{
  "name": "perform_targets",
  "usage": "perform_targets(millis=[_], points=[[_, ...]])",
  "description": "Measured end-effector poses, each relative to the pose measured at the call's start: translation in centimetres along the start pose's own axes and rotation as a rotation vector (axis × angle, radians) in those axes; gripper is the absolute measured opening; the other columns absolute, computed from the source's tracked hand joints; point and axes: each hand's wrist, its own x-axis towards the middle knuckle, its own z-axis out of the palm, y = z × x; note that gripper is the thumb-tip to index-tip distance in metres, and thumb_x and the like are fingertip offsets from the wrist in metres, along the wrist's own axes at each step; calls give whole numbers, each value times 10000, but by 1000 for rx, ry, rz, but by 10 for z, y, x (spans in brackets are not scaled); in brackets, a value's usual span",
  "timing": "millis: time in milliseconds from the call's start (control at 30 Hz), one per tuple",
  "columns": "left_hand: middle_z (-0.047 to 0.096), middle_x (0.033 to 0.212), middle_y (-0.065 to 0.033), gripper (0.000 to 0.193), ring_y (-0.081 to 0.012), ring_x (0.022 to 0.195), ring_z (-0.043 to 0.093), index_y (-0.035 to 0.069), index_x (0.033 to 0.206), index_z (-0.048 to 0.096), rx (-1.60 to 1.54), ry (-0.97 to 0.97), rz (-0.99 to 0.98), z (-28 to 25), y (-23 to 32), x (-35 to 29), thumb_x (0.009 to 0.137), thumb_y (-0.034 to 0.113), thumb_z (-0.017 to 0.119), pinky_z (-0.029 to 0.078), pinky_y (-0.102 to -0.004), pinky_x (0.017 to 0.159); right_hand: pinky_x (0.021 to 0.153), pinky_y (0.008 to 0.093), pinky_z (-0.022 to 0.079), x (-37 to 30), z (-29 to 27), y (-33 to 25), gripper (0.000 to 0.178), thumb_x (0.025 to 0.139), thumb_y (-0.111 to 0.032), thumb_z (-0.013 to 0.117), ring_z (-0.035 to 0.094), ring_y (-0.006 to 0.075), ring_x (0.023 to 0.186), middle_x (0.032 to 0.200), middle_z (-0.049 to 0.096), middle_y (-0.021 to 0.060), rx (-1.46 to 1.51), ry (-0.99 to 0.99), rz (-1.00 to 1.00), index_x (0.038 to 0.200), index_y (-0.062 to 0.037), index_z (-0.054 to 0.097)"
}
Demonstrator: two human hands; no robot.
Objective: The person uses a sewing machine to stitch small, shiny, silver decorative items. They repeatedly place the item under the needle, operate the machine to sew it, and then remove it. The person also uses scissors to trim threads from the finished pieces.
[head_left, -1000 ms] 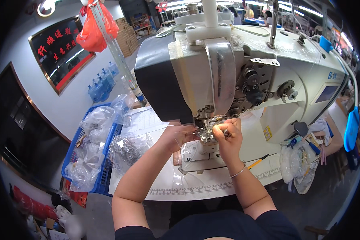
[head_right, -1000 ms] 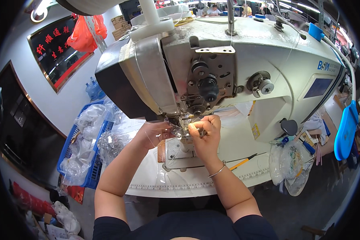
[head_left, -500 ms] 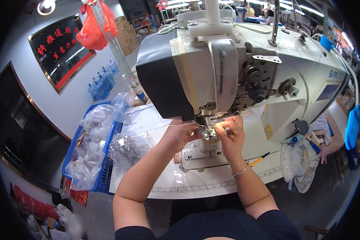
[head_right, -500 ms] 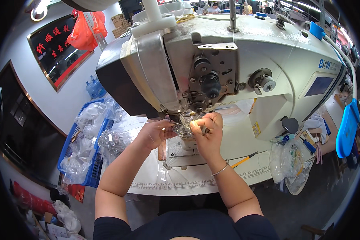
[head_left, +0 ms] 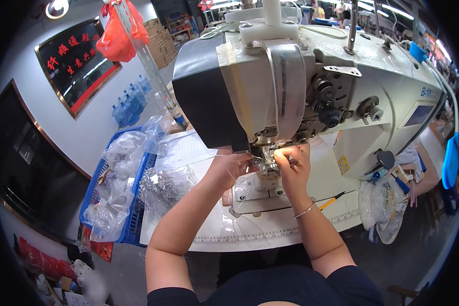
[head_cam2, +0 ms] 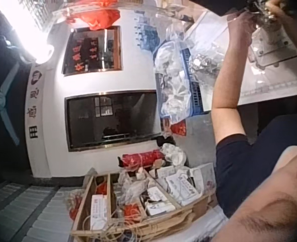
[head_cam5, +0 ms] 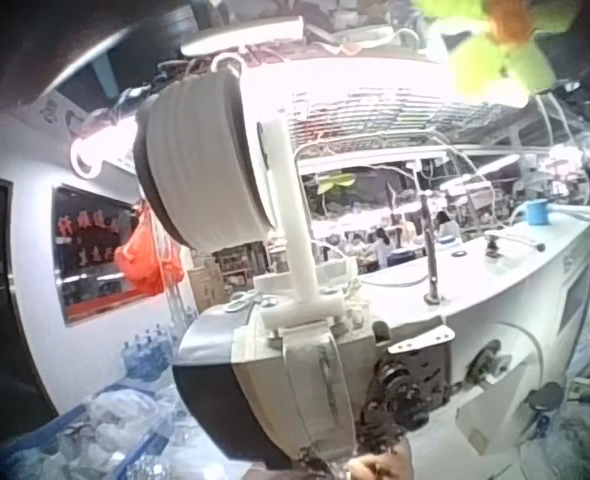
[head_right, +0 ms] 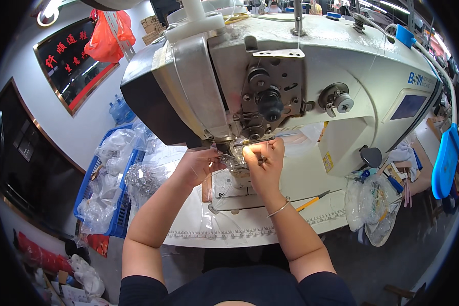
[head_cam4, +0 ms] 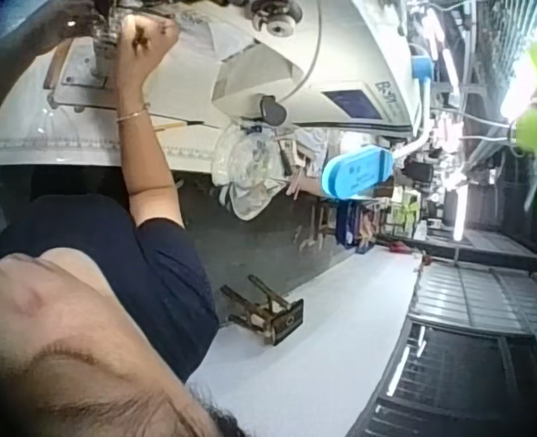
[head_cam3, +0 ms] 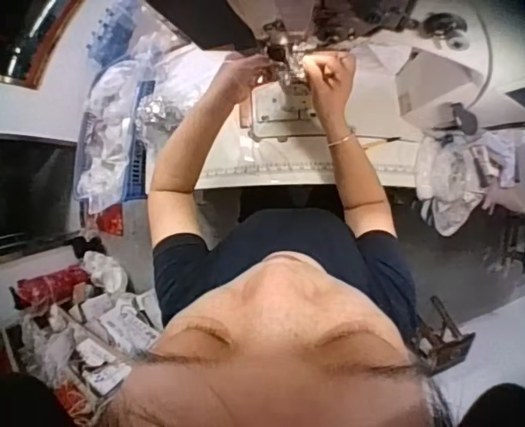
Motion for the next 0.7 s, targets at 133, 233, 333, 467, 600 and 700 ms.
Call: perform_targets(millis=[133,233,333,467,600,700], points=[[612,979,-125,222,-225,857,617,-13,1045,554,-22,-25,-17,0,1,-4,827,7,517,524,-363,700,728,253,377,-3,1,4,58,757,-83,643,441,156,864,886,447,48,-43,29,-81,742,-53,596],[609,976,-99,210,-209,867,605,-10,1024,570,-26,-58,-37,-4,0,-2,823,40,543,511,-356,713,736,288,396,-3,0,3,82,755,-124,657,448,179,907,922,434,60,-14,4,-32,758,-74,593],[609,964,-99,217,-199,839,609,-2,1030,564,-27,-70,-38,-4,-1,0,818,43,553,512,-351,709,726,271,400,-3,-1,0,89,760,-127,659,462,164,877,921,432,58,-1,-16,22,762,-73,589],[607,923,-96,210,-179,808,609,-7,1009,542,-23,-80,24,-4,-13,-11,808,46,574,513,-337,702,646,209,389,-11,-9,-22,48,825,-107,612,455,96,801,975,444,53,135,-6,55,830,-67,585],[578,980,-124,157,-169,831,591,-15,985,524,129,-114,280,-12,-64,-69,839,30,560,516,-312,712,521,165,356,-61,-74,2,273,949,-284,450,466,53,618,765,507,-11,409,-60,569,911,-39,565],[575,1010,-119,158,-159,862,577,-3,1001,510,-154,-61,303,1,-95,-99,847,9,544,498,-314,750,549,175,377,-81,-132,21,312,939,-320,458,460,62,595,672,480,-10,232,15,765,974,-21,541]])
